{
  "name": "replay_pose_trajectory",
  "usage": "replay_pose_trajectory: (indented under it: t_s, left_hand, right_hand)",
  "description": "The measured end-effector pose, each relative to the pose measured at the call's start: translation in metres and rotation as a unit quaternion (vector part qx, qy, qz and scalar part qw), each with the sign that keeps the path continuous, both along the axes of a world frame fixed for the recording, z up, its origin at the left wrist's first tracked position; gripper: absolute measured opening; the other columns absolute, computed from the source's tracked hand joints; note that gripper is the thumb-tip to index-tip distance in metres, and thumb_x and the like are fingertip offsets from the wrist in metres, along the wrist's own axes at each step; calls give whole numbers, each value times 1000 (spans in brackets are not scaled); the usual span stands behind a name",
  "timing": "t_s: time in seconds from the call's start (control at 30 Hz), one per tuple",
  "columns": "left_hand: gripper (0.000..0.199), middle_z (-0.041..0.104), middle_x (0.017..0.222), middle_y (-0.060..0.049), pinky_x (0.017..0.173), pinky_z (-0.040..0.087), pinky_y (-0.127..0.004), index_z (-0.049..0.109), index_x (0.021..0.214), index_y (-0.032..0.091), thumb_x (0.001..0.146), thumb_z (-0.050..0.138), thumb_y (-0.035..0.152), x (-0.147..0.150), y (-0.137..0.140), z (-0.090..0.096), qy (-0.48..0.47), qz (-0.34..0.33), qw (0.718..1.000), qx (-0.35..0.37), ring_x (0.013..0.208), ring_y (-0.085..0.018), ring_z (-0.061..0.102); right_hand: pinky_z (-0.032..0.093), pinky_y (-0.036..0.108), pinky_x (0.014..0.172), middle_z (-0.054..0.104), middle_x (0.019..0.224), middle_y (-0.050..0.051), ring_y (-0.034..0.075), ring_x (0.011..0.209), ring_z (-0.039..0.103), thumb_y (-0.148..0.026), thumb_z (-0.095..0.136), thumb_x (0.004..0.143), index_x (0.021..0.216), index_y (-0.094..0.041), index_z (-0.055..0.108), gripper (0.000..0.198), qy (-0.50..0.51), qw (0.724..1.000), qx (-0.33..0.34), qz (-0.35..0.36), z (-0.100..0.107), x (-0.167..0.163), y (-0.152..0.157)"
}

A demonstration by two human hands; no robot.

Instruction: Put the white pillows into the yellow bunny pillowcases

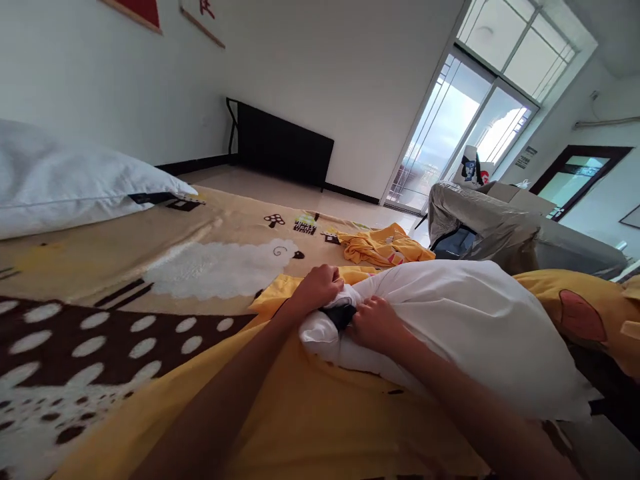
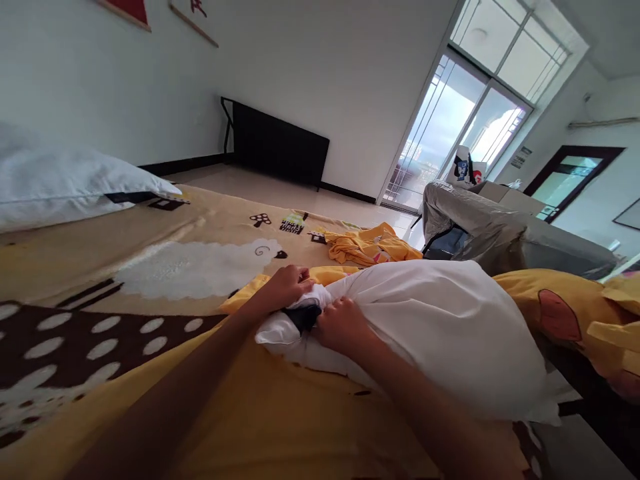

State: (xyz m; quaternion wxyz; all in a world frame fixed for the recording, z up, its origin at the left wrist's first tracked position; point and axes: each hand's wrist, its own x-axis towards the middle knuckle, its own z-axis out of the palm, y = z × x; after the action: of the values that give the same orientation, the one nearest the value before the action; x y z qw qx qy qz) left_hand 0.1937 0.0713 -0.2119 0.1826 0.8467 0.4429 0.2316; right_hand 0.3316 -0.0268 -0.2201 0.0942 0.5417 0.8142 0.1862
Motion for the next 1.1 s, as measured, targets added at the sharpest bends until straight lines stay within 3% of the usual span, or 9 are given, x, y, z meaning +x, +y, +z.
replay_pose_trajectory:
  t_s: [0.37,0.53,0.67,0.77,0.9,1.1]
  left_hand:
    - [26,65,98,-13,74,46,-27,60,98,14,77,46,19,29,-31,45,176,10,982,64,89,-21,62]
    - [35,61,110,-18,82,47,-35,53,115,11,84,39,19,13,-39,48,272,24,959,70,102,-26,59]
    - [33,61,110,-21,79,48,-41,59,107,9,83,41,21,-9,-47,52,341,58,937,47,101,-32,60]
    - [32,62,110,-19,76,49,-40,61,104,11,78,50,25,-19,-56,58,376,69,924,14,100,-32,60]
    - [34,64,106,-17,74,49,-37,61,105,13,75,51,24,-15,-74,74,390,58,919,0,94,-30,61]
    - [38,64,104,-17,77,48,-35,61,109,14,81,44,32,16,-85,91,318,91,941,75,96,-29,61]
  right_hand:
    - [47,31,73,71,90,15,24,85,67,-42,38,90,96,-14,71,44,24,999,-24,-39,21,17,9]
    - [47,31,73,71,93,17,24,85,67,-50,34,90,98,-12,70,53,41,998,-27,-44,24,24,18]
    - [46,33,74,70,94,18,26,86,66,-59,26,90,97,-11,70,66,59,997,-28,-40,23,27,21]
    - [46,33,73,69,96,18,26,88,66,-59,27,89,98,-11,69,65,69,997,-27,-38,22,29,20]
    - [46,33,75,69,97,18,25,88,66,-53,32,90,99,-11,69,56,72,996,-30,-43,22,30,19]
    - [45,31,78,69,98,18,24,91,66,-40,36,91,100,-11,69,45,61,997,-28,-43,20,23,6]
